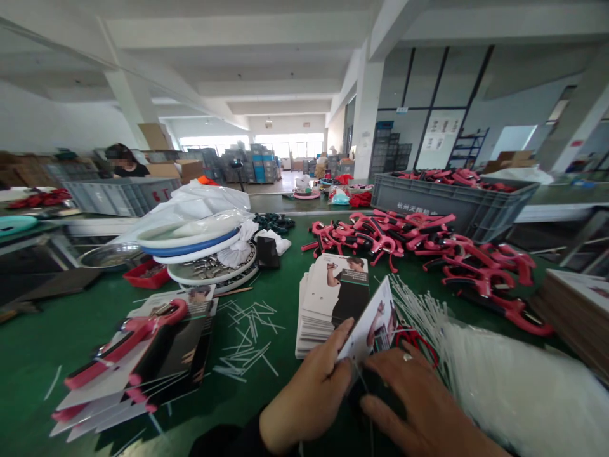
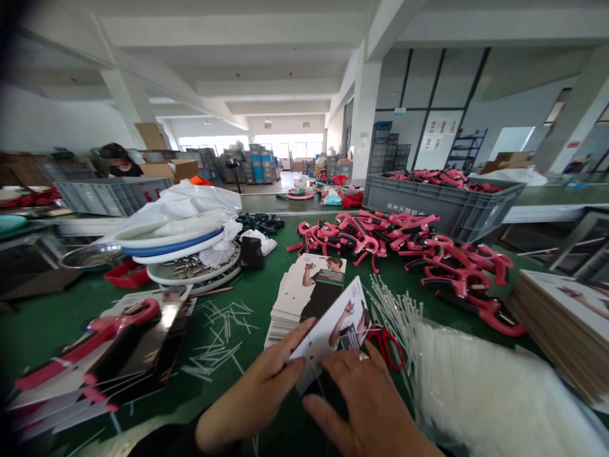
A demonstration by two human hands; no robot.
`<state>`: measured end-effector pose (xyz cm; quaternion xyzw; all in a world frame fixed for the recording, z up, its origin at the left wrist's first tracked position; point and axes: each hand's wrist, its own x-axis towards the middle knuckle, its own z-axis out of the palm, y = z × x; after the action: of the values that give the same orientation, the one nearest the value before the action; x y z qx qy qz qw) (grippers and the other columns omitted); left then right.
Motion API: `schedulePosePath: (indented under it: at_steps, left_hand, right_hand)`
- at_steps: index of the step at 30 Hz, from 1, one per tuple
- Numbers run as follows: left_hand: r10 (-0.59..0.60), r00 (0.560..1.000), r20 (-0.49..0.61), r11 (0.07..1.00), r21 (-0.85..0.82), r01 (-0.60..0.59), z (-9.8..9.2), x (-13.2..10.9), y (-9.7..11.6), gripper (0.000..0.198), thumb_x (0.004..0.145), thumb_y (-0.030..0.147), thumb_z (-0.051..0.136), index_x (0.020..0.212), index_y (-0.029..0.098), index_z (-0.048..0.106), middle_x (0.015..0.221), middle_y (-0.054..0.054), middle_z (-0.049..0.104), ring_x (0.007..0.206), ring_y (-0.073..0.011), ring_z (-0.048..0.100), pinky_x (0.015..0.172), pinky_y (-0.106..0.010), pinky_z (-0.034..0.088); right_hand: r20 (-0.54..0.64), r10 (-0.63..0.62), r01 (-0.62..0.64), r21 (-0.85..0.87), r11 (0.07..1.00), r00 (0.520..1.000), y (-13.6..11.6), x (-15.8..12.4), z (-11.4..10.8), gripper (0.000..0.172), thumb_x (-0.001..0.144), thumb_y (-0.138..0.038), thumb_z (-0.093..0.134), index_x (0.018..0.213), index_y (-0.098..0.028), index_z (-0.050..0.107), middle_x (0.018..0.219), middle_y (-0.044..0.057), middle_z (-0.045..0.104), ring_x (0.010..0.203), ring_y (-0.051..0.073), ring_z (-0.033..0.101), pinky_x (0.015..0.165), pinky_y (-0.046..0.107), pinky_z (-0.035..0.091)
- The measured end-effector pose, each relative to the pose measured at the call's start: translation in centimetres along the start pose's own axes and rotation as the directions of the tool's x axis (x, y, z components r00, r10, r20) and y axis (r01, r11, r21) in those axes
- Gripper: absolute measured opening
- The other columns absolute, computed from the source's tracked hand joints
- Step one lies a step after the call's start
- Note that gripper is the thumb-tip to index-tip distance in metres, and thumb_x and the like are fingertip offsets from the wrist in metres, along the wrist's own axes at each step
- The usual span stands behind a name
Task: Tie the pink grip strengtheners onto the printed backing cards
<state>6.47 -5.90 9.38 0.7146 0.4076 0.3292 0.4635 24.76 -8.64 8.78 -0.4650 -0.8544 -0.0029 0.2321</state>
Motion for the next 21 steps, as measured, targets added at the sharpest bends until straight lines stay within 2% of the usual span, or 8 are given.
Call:
schedulePosePath:
  at_steps: [3,6,9,11,13,17,19,21]
  left_hand:
    - [-0.007,1.0,0.008,0.987,-0.159,0.008,0.0,0.4,-1.1,0.048,0.083,0.018,0.042,0.131,0.02,0.044,0.137,-0.003,0.046,0.127,-0.0201,0.039,0.109,-0.037,0.025]
    - [-0.01,1.0,0.017,0.936,-0.351,0.015,0.2,0.7,-1.8,0.043,0.083,0.02,0.045,0.125,0.022,0.05,0.129,-0.002,0.055,0.116,-0.0206,0.05,0.102,-0.037,0.035]
    - [0.019,1.0,0.004,0.901,-0.433,-0.016,0.3,0.7,-2.3,0.041,0.083,0.019,0.047,0.124,0.022,0.052,0.126,-0.001,0.057,0.117,-0.0208,0.049,0.104,-0.037,0.032]
    - [0.024,0.999,-0.024,0.893,-0.448,-0.032,0.4,0.7,-2.6,0.041,0.082,0.017,0.048,0.122,0.023,0.054,0.126,-0.001,0.057,0.122,-0.021,0.044,0.107,-0.037,0.027]
    - [-0.017,0.999,-0.03,0.864,-0.503,-0.001,0.5,0.7,-3.0,0.04,0.081,0.016,0.049,0.12,0.023,0.056,0.124,-0.001,0.058,0.121,-0.0213,0.046,0.105,-0.037,0.029]
    - [-0.147,0.989,0.031,0.694,-0.709,0.126,1.1,0.8,-3.4,0.035,0.08,0.018,0.054,0.114,0.017,0.06,0.104,-0.006,0.069,0.094,-0.0205,0.063,0.085,-0.032,0.047]
    - [-0.228,0.974,0.012,0.579,-0.802,0.145,1.1,0.8,-3.2,0.032,0.078,0.017,0.057,0.109,0.012,0.061,0.093,-0.008,0.071,0.082,-0.0193,0.066,0.075,-0.028,0.051]
    - [-0.315,0.947,-0.058,0.466,-0.879,0.101,0.6,0.9,-2.9,0.028,0.077,0.014,0.059,0.105,0.009,0.061,0.09,-0.01,0.071,0.077,-0.0183,0.067,0.07,-0.026,0.053]
  right_hand:
    - [-0.12,0.081,-0.083,-0.01,0.997,0.989,1.0,0.6,0.5,0.029,0.086,-0.041,0.046,0.1,-0.021,0.061,0.095,0.008,0.068,0.089,0.025,0.062,0.079,0.042,0.047]
    - [-0.116,0.13,-0.126,0.037,0.991,0.985,1.4,1.8,0.7,0.027,0.083,-0.039,0.051,0.101,-0.021,0.06,0.096,0.007,0.067,0.088,0.024,0.061,0.077,0.04,0.047]
    - [-0.088,0.117,-0.102,0.159,0.982,0.989,1.4,3.4,0.8,0.025,0.085,-0.033,0.048,0.103,-0.02,0.06,0.094,0.007,0.066,0.081,0.019,0.061,0.072,0.032,0.048]
    - [-0.073,0.059,-0.041,0.223,0.974,0.996,1.2,4.6,0.9,0.021,0.087,-0.029,0.046,0.092,-0.02,0.063,0.086,0.005,0.066,0.078,0.017,0.06,0.071,0.03,0.047]
    - [-0.084,0.019,0.002,0.245,0.969,0.996,1.1,5.7,1.0,0.02,0.086,-0.026,0.046,0.08,-0.02,0.064,0.077,0.004,0.065,0.077,0.017,0.059,0.07,0.03,0.045]
    - [-0.153,0.089,-0.045,0.267,0.963,0.984,0.8,7.6,0.0,0.02,0.085,-0.028,0.049,0.073,-0.019,0.062,0.071,0.002,0.063,0.071,0.016,0.058,0.065,0.028,0.044]
    - [-0.144,0.109,-0.063,0.294,0.954,0.983,0.9,8.2,-1.0,0.016,0.083,-0.032,0.052,0.082,-0.02,0.064,0.077,0.002,0.065,0.07,0.015,0.059,0.063,0.027,0.045]
    - [-0.19,0.173,-0.103,0.332,0.938,0.966,1.7,8.2,-2.1,0.024,0.08,-0.036,0.056,0.098,-0.022,0.062,0.085,0.002,0.066,0.068,0.014,0.059,0.059,0.025,0.046]
